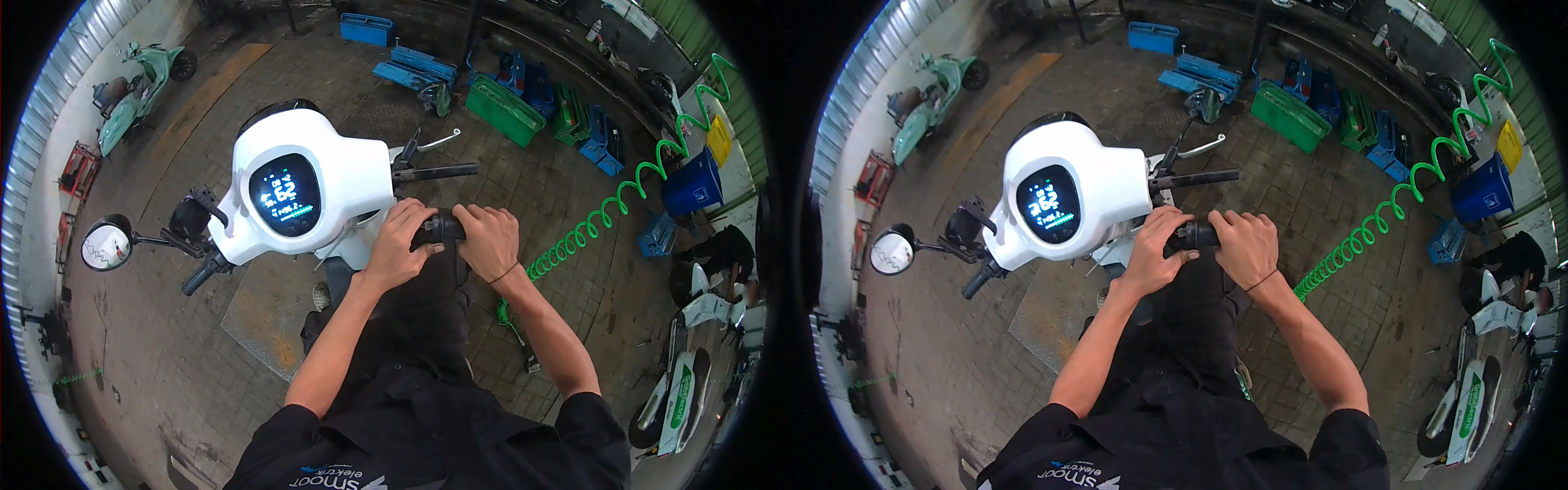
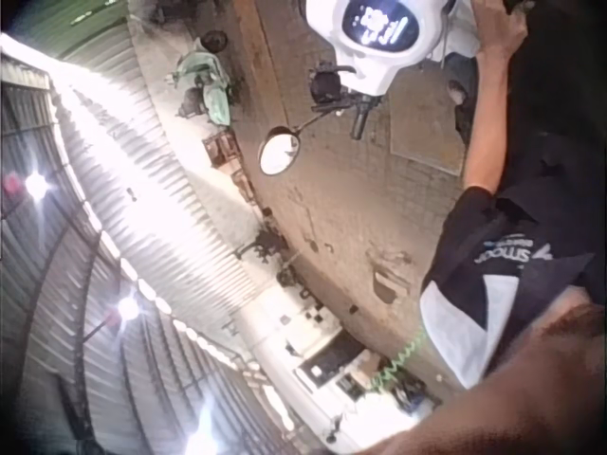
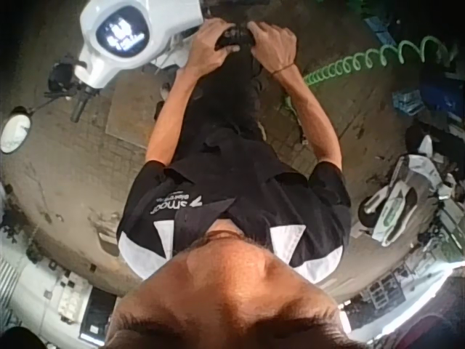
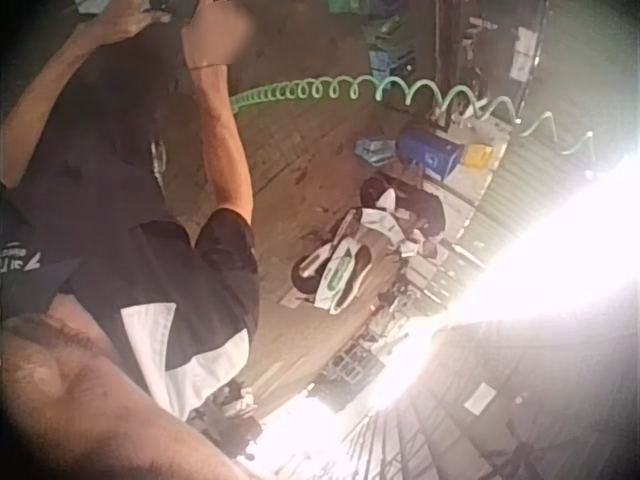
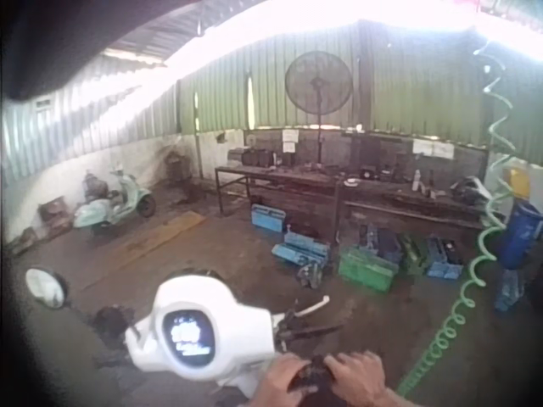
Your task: The person disassembles the throttle handle of a white scooter by hand, removing the grip, a internal spring, and another component while the scooter is parked in a workshop.
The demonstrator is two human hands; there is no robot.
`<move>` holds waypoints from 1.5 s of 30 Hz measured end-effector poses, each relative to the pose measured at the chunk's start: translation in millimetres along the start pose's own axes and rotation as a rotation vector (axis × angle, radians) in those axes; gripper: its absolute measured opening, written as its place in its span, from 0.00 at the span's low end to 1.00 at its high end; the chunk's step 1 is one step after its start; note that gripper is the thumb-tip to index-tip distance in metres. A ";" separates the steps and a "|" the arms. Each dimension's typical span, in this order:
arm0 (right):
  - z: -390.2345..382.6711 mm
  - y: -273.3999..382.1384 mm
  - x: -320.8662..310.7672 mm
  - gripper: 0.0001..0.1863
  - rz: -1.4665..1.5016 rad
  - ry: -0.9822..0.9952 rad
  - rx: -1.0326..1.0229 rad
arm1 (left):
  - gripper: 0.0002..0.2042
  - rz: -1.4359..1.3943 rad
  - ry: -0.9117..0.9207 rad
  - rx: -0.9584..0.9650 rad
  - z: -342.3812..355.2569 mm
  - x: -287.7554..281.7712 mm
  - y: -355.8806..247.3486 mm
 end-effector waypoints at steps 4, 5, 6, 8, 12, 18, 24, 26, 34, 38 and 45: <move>6.9 0.4 -7.2 0.18 0.033 0.113 0.047 | 0.29 0.012 0.012 -0.009 -0.3 -1.6 1.1; 9.8 1.3 -9.1 0.18 0.054 0.242 0.091 | 0.29 0.014 0.011 -0.010 -0.1 -2.4 2.0; 11.4 0.8 -7.1 0.19 0.075 0.372 0.135 | 0.29 0.039 0.023 0.025 -0.1 -3.0 1.6; 18.7 -9.2 -2.8 0.20 0.144 0.431 0.101 | 0.29 0.052 0.043 0.065 -0.7 -0.3 -0.1; 8.6 -18.7 14.0 0.21 0.156 0.321 -0.028 | 0.29 0.045 0.060 0.052 1.8 3.1 1.1; 14.1 7.5 4.2 0.13 0.000 0.187 -0.053 | 0.29 0.026 0.014 0.007 -1.3 -1.2 8.4; 3.1 4.0 13.7 0.08 -0.025 0.029 -0.107 | 0.27 0.018 0.010 -0.004 -2.3 1.4 7.2; 3.2 5.8 12.9 0.08 -0.025 0.017 -0.105 | 0.27 0.021 0.010 -0.006 -2.9 1.3 7.9; 1.0 4.3 14.6 0.08 -0.034 0.004 -0.097 | 0.28 0.030 0.006 0.013 -1.8 1.5 7.1; 0.5 6.1 13.7 0.09 -0.037 0.004 -0.090 | 0.29 0.041 -0.001 0.018 -2.9 0.7 6.7; 0.4 5.2 14.0 0.15 -0.035 0.032 -0.072 | 0.29 0.032 0.010 0.003 -2.8 1.2 7.7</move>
Point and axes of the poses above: each hand's wrist, its own z-axis towards the middle knuckle, its own x-axis out of the palm, y = z × x, the point moved 4 cm from there along z, towards the middle knuckle, and after that the axes turned 6 degrees about -y, right-handed, at the moved point
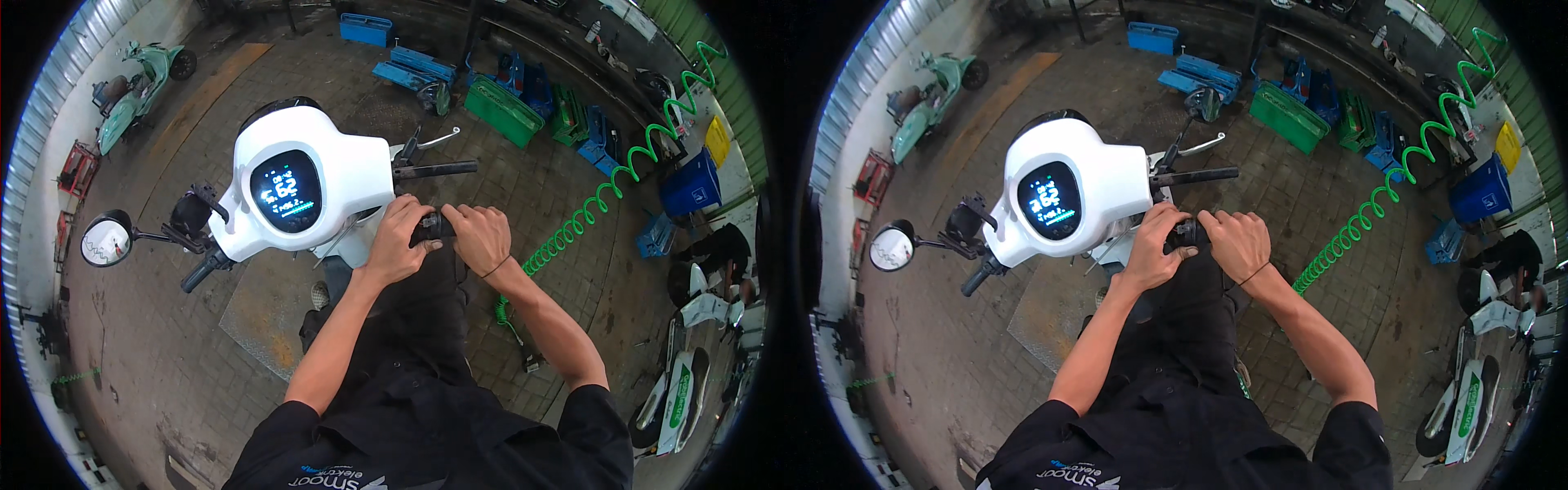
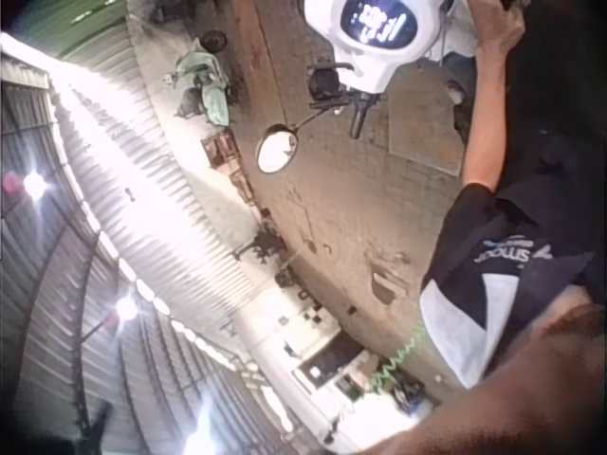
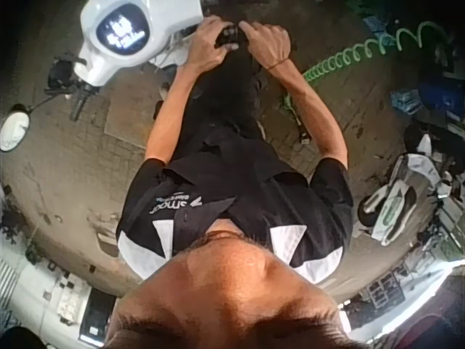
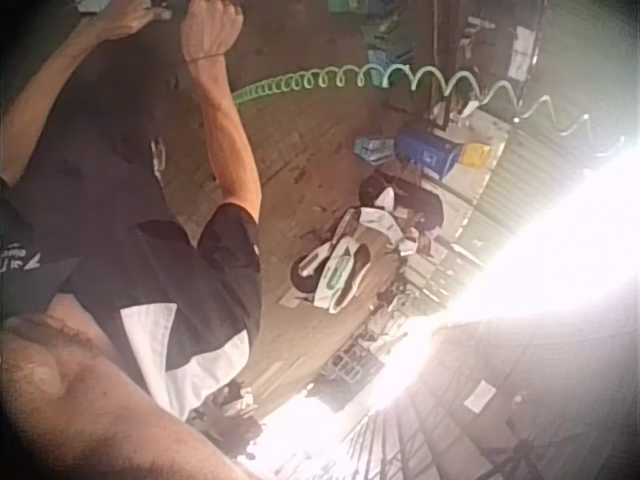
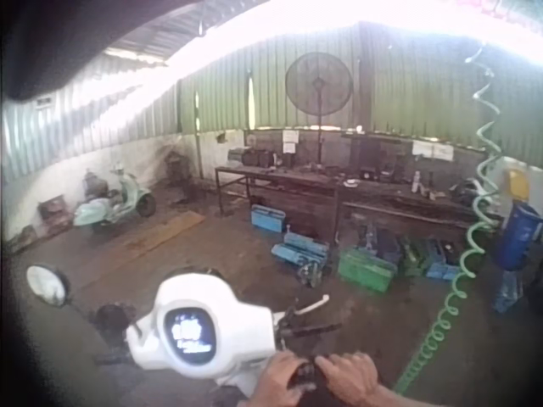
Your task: The person disassembles the throttle handle of a white scooter by hand, removing the grip, a internal spring, and another component while the scooter is parked in a workshop.
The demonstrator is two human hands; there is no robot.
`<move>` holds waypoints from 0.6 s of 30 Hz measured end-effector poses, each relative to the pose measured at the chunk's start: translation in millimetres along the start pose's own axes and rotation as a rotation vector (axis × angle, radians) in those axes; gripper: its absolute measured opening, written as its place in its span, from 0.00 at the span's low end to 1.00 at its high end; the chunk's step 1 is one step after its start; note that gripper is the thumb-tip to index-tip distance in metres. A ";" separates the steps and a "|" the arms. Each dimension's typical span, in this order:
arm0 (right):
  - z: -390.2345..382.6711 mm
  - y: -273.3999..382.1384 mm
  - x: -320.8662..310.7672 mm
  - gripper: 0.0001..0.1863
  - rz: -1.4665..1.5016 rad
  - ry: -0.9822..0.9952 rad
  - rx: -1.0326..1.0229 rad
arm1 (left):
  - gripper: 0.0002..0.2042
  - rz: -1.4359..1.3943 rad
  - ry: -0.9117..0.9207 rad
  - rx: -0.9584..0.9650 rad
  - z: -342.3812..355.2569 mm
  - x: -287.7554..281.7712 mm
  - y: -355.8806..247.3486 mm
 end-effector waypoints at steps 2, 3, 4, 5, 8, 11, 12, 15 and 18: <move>0.0 1.0 -0.4 0.13 0.001 -0.011 -0.009 | 0.29 0.006 0.001 -0.007 -1.2 -0.2 0.2; 0.0 1.4 -1.2 0.10 0.001 -0.024 -0.017 | 0.29 0.003 0.003 -0.014 -1.2 0.2 0.6; 0.5 1.8 -1.8 0.10 0.002 -0.024 -0.017 | 0.29 0.002 0.004 -0.021 -1.5 0.1 1.3; 1.0 2.2 -2.3 0.11 0.002 -0.004 -0.016 | 0.29 0.003 0.004 -0.022 -2.1 -0.1 1.5; 3.5 1.4 -4.2 0.12 0.008 0.050 0.000 | 0.30 0.001 0.017 -0.033 -2.8 0.3 1.7; 9.3 2.5 -12.4 0.15 0.032 0.102 0.033 | 0.30 -0.013 0.014 -0.035 -3.5 1.1 1.5; 10.5 2.9 -15.4 0.17 0.049 0.119 0.051 | 0.30 -0.013 0.003 -0.031 -3.1 1.3 1.8; 9.4 0.5 -14.5 0.19 0.084 0.210 0.089 | 0.29 -0.007 0.003 -0.029 -3.9 0.8 2.4; 9.4 0.4 -16.4 0.19 0.060 0.245 0.107 | 0.29 -0.019 0.005 -0.040 -4.1 2.0 1.1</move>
Point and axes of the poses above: each hand's wrist, its own z-axis towards the middle knuckle, its own x-axis out of the palm, y = z × x, the point moved 4 cm from there along z, towards the middle knuckle, and after that the axes turned 6 degrees about -y, right-handed, at the moved point
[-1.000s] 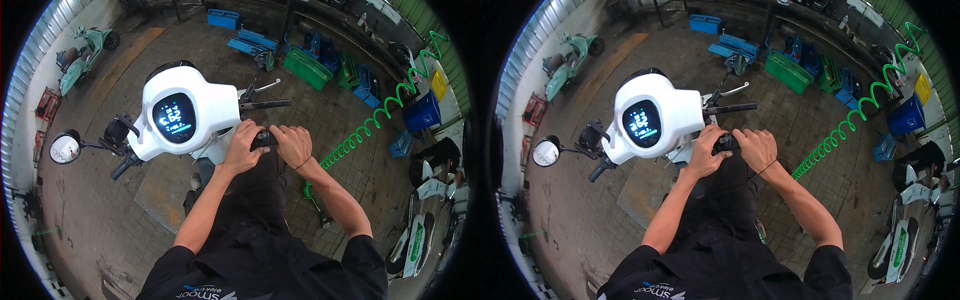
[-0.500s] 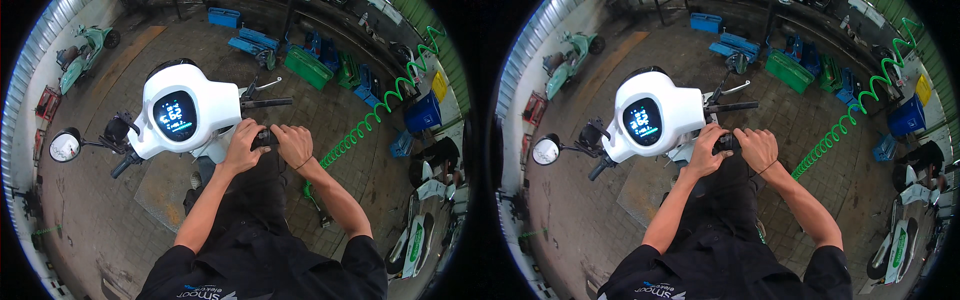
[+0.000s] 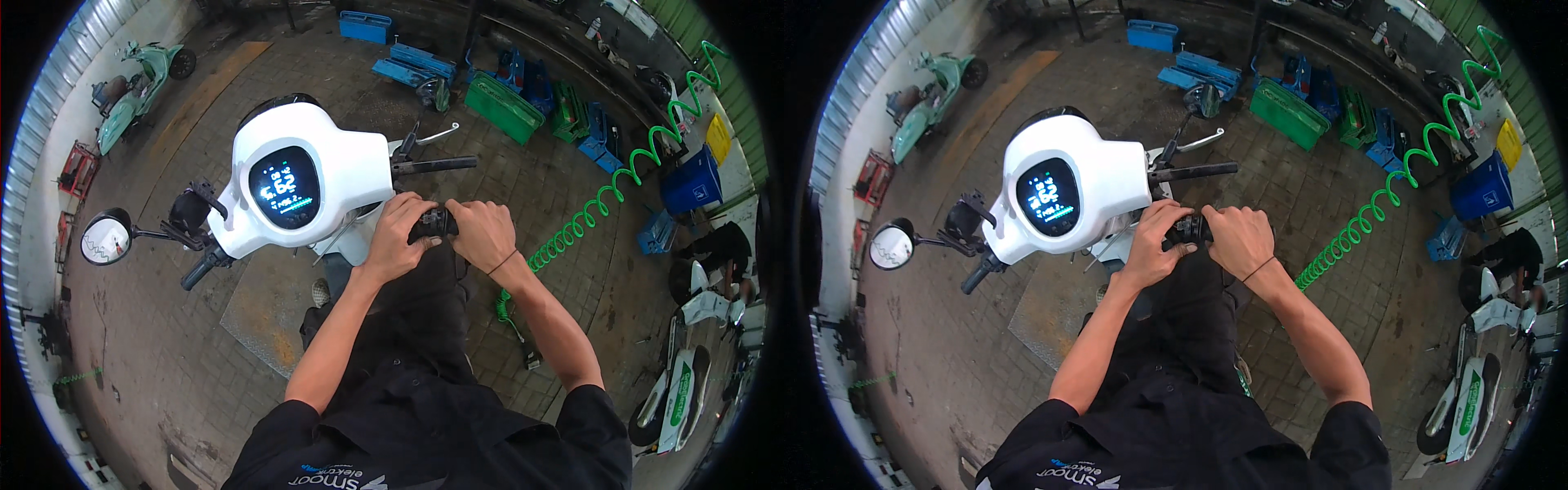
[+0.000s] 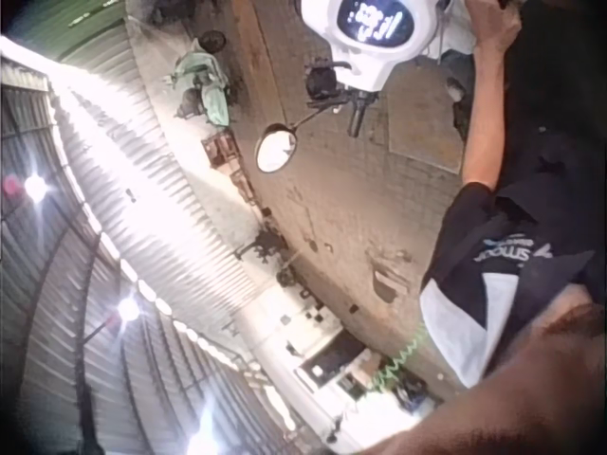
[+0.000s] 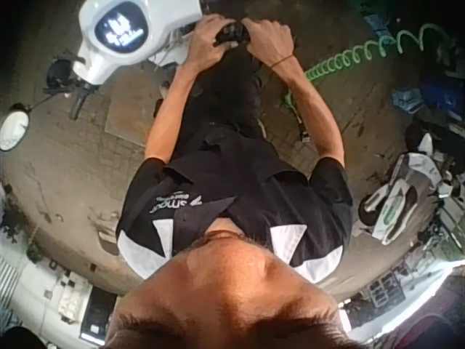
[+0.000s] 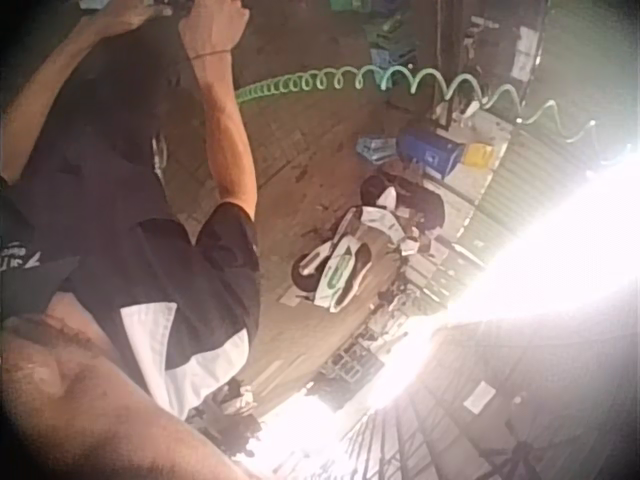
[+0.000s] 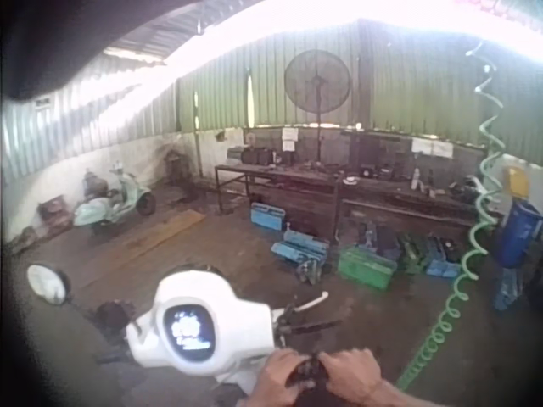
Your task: The person disassembles the throttle handle of a white scooter by hand, removing the grip, a internal spring, and another component while the scooter is parked in a workshop.
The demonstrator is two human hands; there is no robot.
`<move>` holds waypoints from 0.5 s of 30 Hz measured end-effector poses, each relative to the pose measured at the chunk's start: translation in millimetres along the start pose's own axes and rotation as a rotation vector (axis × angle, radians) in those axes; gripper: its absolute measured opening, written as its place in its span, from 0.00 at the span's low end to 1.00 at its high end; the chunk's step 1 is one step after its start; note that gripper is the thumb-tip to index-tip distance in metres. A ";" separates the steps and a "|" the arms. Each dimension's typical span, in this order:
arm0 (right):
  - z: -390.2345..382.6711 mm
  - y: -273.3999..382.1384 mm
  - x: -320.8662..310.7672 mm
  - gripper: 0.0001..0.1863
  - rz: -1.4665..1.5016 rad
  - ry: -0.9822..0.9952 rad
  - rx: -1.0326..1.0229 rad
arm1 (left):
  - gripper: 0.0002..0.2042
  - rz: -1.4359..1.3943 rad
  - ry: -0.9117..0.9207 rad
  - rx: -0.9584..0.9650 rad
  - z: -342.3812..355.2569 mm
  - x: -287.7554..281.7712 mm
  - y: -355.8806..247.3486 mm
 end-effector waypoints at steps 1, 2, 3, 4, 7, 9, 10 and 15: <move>0.3 -0.3 -0.5 0.19 0.000 0.000 0.001 | 0.30 -0.003 -0.006 -0.010 0.8 -0.6 -0.9; 0.7 -0.5 -0.9 0.19 0.011 0.002 -0.002 | 0.30 -0.003 -0.004 -0.011 1.1 -1.2 -2.4; 0.7 -0.6 -1.3 0.19 0.022 0.004 -0.005 | 0.30 0.004 0.001 -0.016 1.0 -1.8 -3.8; 0.9 0.2 -2.7 0.19 0.023 0.003 -0.006 | 0.30 0.013 0.004 -0.020 1.3 -2.9 -4.7; 1.0 1.1 -4.1 0.19 0.020 0.020 0.005 | 0.30 0.016 0.007 -0.018 1.9 -3.3 -3.6; 0.6 1.0 -4.4 0.19 0.018 0.015 0.003 | 0.30 0.014 0.001 -0.008 2.3 -3.0 -3.3; 0.4 0.5 -3.9 0.19 0.018 0.016 0.004 | 0.30 0.012 -0.002 0.001 2.4 -2.9 -3.6; 1.3 1.2 -4.9 0.18 0.035 -0.003 0.011 | 0.30 0.007 0.006 -0.003 1.3 -3.9 -3.4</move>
Point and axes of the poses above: each hand's wrist, its own z-axis towards the middle knuckle, its own x-axis out of the palm, y = z × x, the point moved 4 cm from there along z, towards the middle knuckle, and after that the axes turned 6 degrees about -y, right-handed, at the moved point
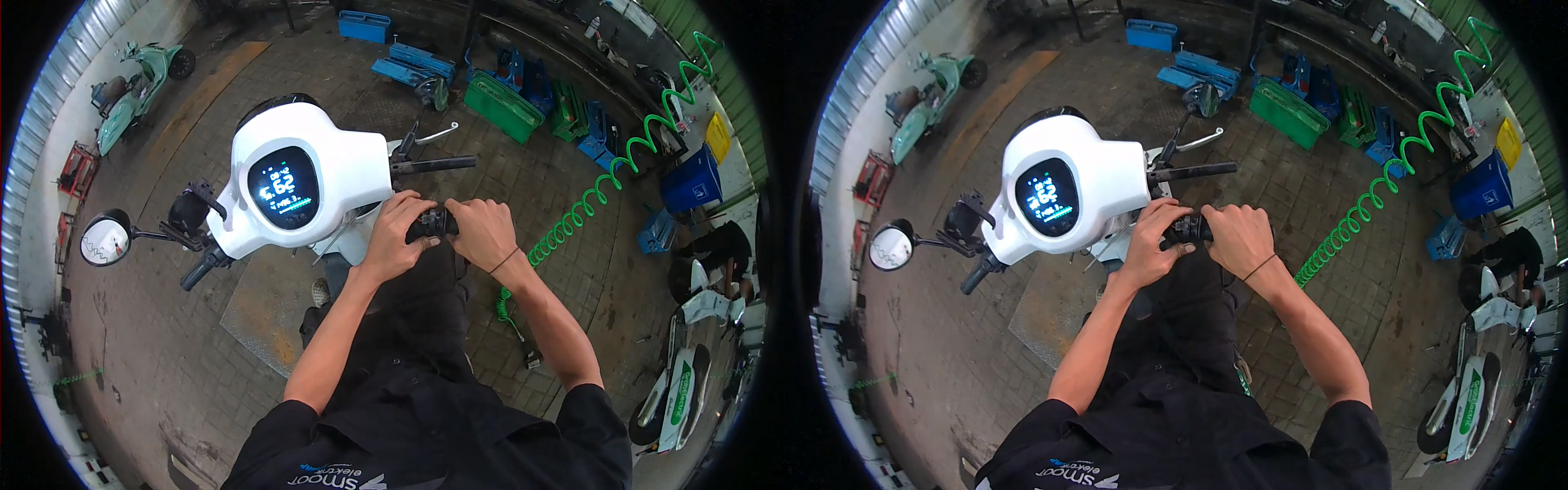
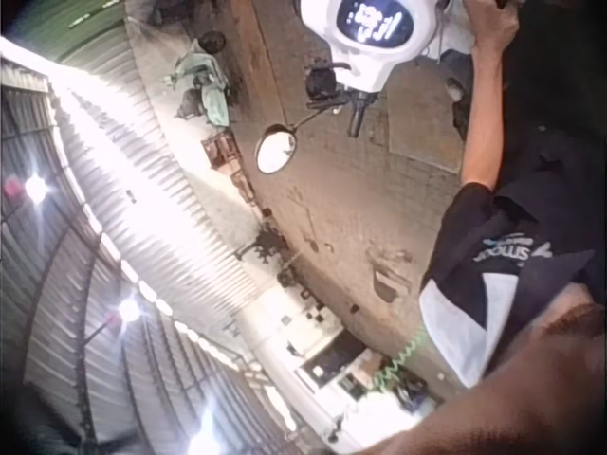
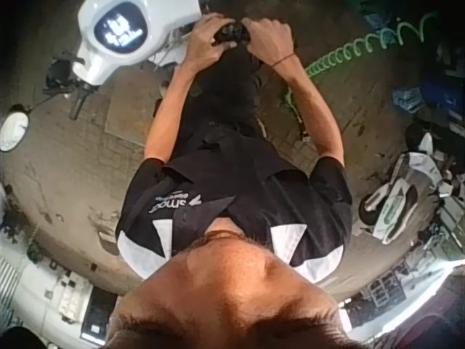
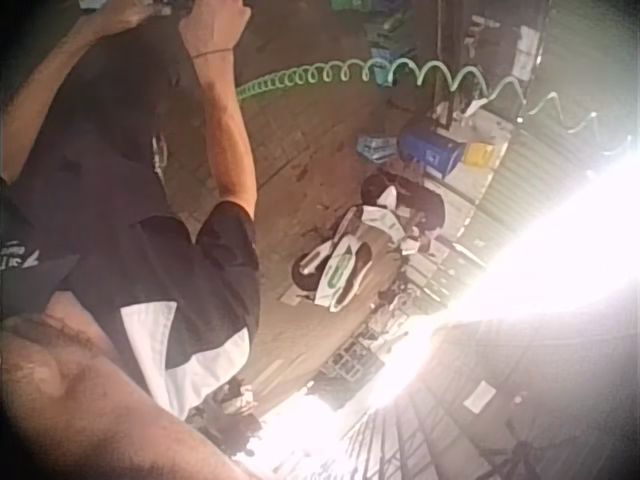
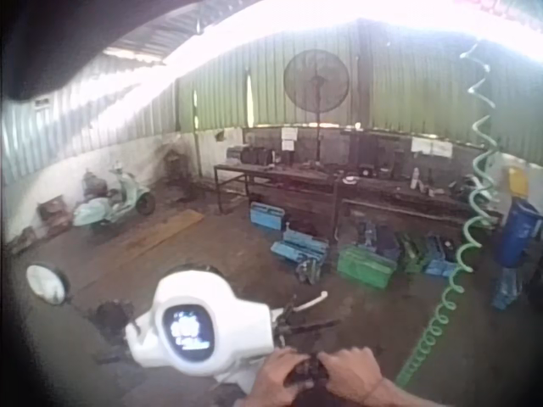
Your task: The person disassembles the throttle handle of a white scooter by hand, removing the grip, a internal spring, and another component while the scooter is parked in a workshop.
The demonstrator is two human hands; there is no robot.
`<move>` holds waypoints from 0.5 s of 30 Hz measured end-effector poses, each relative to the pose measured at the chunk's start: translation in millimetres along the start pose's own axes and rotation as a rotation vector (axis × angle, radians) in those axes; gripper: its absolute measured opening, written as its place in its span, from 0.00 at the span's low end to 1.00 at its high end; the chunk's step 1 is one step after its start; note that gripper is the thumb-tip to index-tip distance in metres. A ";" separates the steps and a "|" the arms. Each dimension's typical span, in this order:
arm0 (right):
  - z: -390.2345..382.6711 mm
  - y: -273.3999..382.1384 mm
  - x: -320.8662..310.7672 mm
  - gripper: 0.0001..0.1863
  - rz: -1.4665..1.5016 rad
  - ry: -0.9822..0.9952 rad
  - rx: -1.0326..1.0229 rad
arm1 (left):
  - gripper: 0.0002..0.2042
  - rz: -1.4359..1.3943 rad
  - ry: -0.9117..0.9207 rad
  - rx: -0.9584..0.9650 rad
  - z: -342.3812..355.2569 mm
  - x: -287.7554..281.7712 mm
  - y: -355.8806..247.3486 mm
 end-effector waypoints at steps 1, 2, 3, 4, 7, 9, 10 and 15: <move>-0.2 0.0 -0.7 0.18 -0.001 0.001 0.000 | 0.30 0.000 0.002 -0.001 -0.1 -0.4 0.1; -0.3 0.1 -1.3 0.18 0.001 0.003 -0.003 | 0.30 -0.001 0.001 -0.002 0.1 -0.5 0.3; -0.4 0.1 -1.8 0.18 0.003 0.005 -0.007 | 0.30 -0.007 0.002 -0.003 0.7 -0.4 0.7; -0.6 -0.2 -1.8 0.18 0.003 0.007 -0.007 | 0.30 -0.012 0.004 -0.005 0.9 -0.4 0.6; -0.8 -2.6 -3.8 0.19 0.011 0.024 -0.024 | 0.30 -0.041 0.007 -0.021 0.5 -1.4 1.4; -2.7 -6.5 -11.0 0.22 0.116 0.032 -0.102 | 0.30 -0.047 0.010 -0.042 -1.6 -3.4 3.7; -2.1 -16.9 -12.2 0.22 0.119 0.030 -0.105 | 0.30 -0.052 0.013 -0.061 -2.2 -4.2 4.8; -5.9 -66.1 -1.6 0.29 0.846 0.626 0.139 | 0.29 -0.097 0.006 -0.062 0.0 -4.3 2.5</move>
Point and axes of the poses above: each hand's wrist, its own z-axis towards the middle knuckle, its own x-axis out of the palm, y = z × x, the point moved 4 cm from there along z, towards the middle knuckle, and after that the axes turned 6 degrees about -y, right-handed, at the moved point
